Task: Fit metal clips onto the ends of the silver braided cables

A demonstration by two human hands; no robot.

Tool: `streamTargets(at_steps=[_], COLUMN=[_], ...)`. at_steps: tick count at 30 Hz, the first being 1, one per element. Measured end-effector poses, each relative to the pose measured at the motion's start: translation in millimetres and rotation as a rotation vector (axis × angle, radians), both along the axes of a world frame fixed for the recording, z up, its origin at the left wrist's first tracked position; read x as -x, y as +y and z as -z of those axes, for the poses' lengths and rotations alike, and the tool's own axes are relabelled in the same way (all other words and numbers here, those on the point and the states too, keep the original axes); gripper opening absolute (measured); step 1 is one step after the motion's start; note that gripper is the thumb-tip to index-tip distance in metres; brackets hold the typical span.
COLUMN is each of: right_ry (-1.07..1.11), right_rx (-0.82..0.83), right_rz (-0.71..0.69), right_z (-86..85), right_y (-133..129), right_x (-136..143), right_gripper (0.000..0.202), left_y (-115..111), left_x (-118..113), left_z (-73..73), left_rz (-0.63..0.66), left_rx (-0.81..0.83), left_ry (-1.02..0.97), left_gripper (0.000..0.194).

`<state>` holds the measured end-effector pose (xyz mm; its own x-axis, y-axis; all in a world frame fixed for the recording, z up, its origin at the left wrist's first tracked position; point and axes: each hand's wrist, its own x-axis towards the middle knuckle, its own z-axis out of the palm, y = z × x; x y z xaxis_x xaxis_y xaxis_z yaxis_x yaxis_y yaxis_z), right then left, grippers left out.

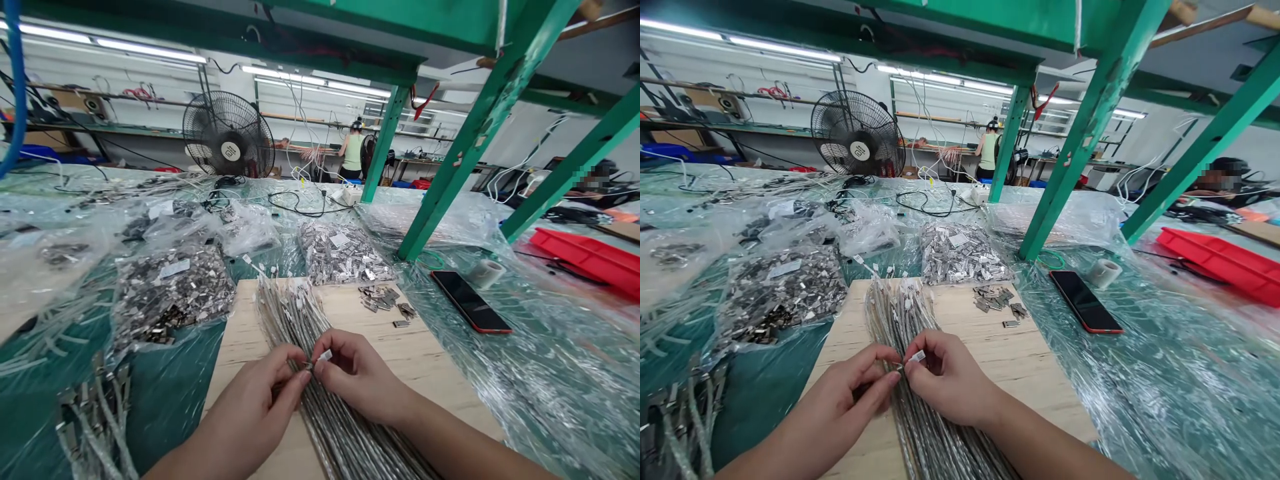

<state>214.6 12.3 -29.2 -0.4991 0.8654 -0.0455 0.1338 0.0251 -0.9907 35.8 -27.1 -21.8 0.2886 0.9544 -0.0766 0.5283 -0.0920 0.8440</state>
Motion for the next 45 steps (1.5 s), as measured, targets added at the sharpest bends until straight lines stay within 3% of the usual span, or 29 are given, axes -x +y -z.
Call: streamTargets(at_steps=[8, 15, 19, 21, 24, 29, 32, 37, 45], right_ry=[-0.044, 0.126, 0.202, 0.290, 0.317, 0.076, 0.016, -0.101, -0.073], right_rx=[0.097, 0.452, 0.534, 0.524, 0.405, -0.137, -0.368, -0.351, -0.029], right_rz=[0.073, 0.093, 0.042, 0.046, 0.074, 0.079, 0.051, 0.006, -0.026], right_z=[5.1, -6.0, -6.1, -3.6, 0.3, 4.1, 5.7, 4.1, 1.5], right_y=[-0.4, -3.3, -2.0, -1.5, -2.4, -6.2, -7.2, -6.8, 1.2], right_x=[2.5, 2.5, 1.6, 1.4, 0.3, -1.1, -1.6, -4.0, -3.3], right_gripper=[0.007, 0.012, 0.021, 0.020, 0.017, 0.038, 0.024, 0.009, 0.010], left_y=[-2.1, -3.2, -3.0, -1.4, 1.6, 3.2, 2.6, 0.6, 4.6], left_x=[0.4, 6.7, 6.7, 6.9, 9.8, 14.5, 12.8, 7.9, 6.3], left_z=[-0.6, 17.8, 17.7, 15.9, 14.1, 12.3, 8.3, 0.0, 4.1], left_rz=[0.057, 0.183, 0.151, 0.115, 0.027, -0.022, 0.015, 0.083, 0.125], left_rx=[-0.134, -0.731, -0.909, -0.872, -0.690, -0.460, -0.314, -0.093, -0.067], left_ry=[0.101, 0.383, 0.439, 0.403, 0.337, 0.203, 0.126, 0.062, 0.144], left_gripper=[0.025, 0.025, 0.029, 0.028, 0.031, 0.028, 0.023, 0.028, 0.026])
